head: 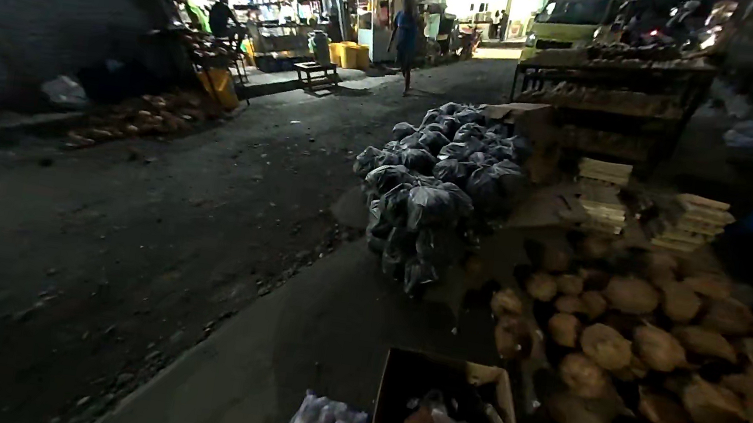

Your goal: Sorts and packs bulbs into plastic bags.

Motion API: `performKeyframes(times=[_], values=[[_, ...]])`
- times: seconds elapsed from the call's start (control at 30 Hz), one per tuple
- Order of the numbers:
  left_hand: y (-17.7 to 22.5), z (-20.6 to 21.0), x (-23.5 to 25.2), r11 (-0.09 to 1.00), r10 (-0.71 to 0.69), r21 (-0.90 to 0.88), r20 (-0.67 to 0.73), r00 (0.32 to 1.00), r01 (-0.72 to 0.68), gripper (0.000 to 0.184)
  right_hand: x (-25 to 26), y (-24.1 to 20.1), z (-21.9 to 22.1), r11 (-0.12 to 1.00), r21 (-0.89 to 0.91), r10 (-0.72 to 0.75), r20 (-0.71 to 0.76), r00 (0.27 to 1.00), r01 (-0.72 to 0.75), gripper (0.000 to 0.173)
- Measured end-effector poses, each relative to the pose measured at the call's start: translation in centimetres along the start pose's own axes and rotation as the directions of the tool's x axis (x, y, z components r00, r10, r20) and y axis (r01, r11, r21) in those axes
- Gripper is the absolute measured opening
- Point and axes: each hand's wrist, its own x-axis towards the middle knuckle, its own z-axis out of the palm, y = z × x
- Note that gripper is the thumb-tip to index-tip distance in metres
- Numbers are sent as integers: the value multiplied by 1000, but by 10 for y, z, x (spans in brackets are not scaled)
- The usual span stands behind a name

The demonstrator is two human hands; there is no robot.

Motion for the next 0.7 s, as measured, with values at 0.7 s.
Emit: performKeyframes(times=[0.7], values=[[3,40,-39,910,414,5,-59,909,-414,39,-26,4,35,996,58,-61,-47,997,64,41]])
